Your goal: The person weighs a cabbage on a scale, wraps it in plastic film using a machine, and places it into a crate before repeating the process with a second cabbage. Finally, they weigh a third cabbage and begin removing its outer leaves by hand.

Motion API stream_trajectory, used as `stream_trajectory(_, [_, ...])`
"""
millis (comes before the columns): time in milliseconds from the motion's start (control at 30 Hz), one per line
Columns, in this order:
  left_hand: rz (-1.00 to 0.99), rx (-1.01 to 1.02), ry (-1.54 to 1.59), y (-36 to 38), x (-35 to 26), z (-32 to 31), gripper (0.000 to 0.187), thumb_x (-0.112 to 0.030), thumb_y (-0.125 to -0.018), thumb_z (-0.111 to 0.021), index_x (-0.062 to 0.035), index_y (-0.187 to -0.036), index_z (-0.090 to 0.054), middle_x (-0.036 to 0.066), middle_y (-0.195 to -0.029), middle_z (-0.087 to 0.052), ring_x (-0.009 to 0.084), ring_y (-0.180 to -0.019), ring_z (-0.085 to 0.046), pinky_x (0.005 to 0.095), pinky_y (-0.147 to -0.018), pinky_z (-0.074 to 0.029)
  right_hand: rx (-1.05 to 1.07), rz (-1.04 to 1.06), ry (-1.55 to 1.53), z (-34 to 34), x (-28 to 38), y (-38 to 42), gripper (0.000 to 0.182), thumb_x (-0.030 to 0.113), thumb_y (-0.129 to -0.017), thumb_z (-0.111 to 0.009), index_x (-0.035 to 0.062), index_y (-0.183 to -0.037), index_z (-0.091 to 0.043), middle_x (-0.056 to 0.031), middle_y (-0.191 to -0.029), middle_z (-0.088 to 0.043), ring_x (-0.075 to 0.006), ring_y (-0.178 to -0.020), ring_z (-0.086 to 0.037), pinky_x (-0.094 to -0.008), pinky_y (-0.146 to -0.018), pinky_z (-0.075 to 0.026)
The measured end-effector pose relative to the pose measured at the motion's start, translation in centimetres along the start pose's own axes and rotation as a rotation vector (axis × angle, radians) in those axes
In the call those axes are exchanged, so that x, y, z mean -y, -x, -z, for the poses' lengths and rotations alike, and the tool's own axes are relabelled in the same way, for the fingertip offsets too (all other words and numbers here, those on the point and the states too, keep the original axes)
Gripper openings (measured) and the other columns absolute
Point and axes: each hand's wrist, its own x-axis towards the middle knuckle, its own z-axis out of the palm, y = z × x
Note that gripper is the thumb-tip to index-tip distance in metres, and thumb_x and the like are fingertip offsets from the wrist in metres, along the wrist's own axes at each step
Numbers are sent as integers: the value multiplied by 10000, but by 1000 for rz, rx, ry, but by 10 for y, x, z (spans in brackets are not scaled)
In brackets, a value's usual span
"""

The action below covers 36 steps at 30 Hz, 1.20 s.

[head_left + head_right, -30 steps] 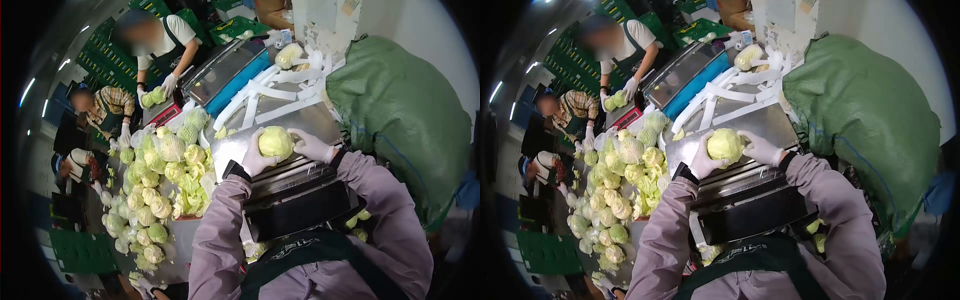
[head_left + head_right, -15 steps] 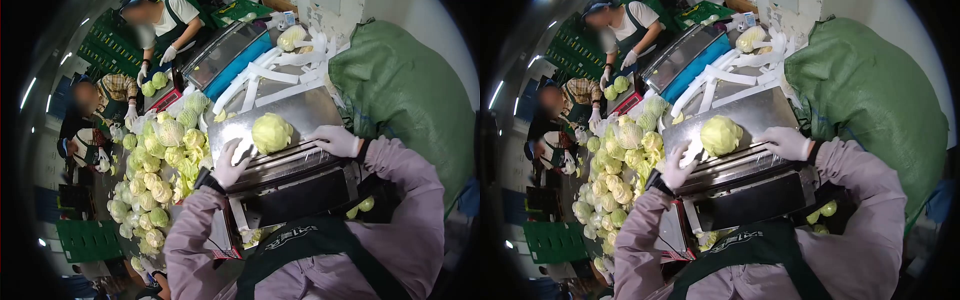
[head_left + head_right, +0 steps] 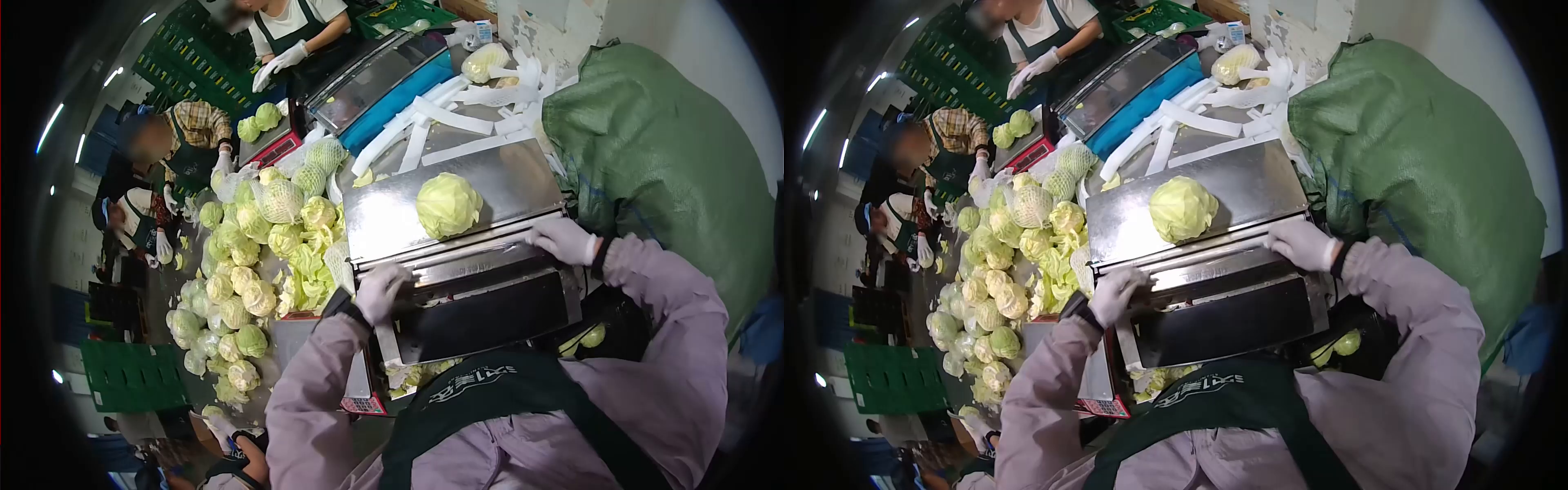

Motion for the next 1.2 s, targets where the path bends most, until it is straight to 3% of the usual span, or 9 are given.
stream_trajectory(233, [361, 433, 817, 6, -127, 123, 171, 57, -846, -585, -22, -971, -500, 62, -794, -571, 169, -737, -586, 307, -737, -490, 866, 30, -329, 106, 131, -12, 138, 154, -976, -489, 52, -986, -581, -24, -890, -722, -129, -816, -691, -279, -731, -535])
stream_trajectory(333, [-70, -228, 1752, -40, -107, 142, 323, -105, -860, -443, 11, -1156, -501, 185, -1142, -598, 331, -1150, -539, 467, -1087, -337, 215, 80, -1019, 142, 107, -69, 267, 95, -956, -487, 1, -1203, -524, -141, -1024, -651, -181, -866, -656, -300, -761, -531])
stream_trajectory(400, [-110, -322, 1184, -101, -65, 135, 633, 15, -785, -450, -33, -1415, -412, 192, -1470, -387, 276, -1395, -329, 396, -1183, -196, -205, 206, -801, 116, 64, -141, 489, 14, -927, -478, -46, -1401, -371, -170, -1394, -460, -256, -1290, -450, -368, -1081, -358])
stream_trajectory(533, [149, 177, -552, -146, 28, 51, 657, -164, -752, -635, -158, -1382, -448, 152, -1354, -518, 361, -1326, -406, 517, -1112, -269, 84, 344, 152, 44, -25, -179, 550, -60, -798, -481, -21, -1346, -455, -231, -1309, -534, -356, -1239, -491, -377, -1051, -382])
stream_trajectory(600, [-173, 151, -554, -129, 35, 26, 698, -270, -731, -668, -171, -1381, -432, 100, -1347, -505, 411, -1307, -379, 532, -1103, -262, 143, 465, 279, 25, -19, -167, 627, 71, -772, -592, -2, -1372, -427, -213, -1305, -538, -346, -1195, -522, -402, -1010, -407])
stream_trajectory(733, [18, 227, -320, -133, 25, -2, 754, -350, -662, -742, -148, -1340, -483, 78, -1328, -504, 339, -1310, -373, 492, -1091, -286, 154, 330, 282, -18, -21, -160, 736, 230, -738, -698, 13, -1378, -408, -196, -1251, -565, -354, -1169, -530, -415, -983, -421])
stream_trajectory(967, [482, 621, 496, -117, -8, 7, 548, -150, -778, -792, -7, -1253, -558, 67, -1192, -631, 132, -1113, -553, 309, -996, -433, 537, 126, -633, -9, -1, -148, 671, 175, -739, -823, 15, -1306, -502, -104, -1217, -619, -174, -1121, -557, -315, -1007, -431])
stream_trajectory(1100, [324, 514, 792, -38, -63, 0, 526, -138, -821, -753, -16, -1284, -537, 61, -1173, -630, 145, -1087, -561, 306, -984, -437, 777, 71, -1025, -5, 62, -85, 547, 174, -825, -748, 18, -1293, -513, -76, -1160, -637, -185, -1059, -596, -319, -983, -466])
stream_trajectory(1200, [551, 790, 881, 23, -73, -13, 425, -260, -891, -685, -19, -1226, -582, 62, -1088, -630, 126, -991, -572, 273, -872, -484, 911, -454, -1131, -41, 76, -17, 520, 293, -849, -723, 19, -1247, -532, -51, -1030, -644, -131, -863, -622, -291, -805, -541])
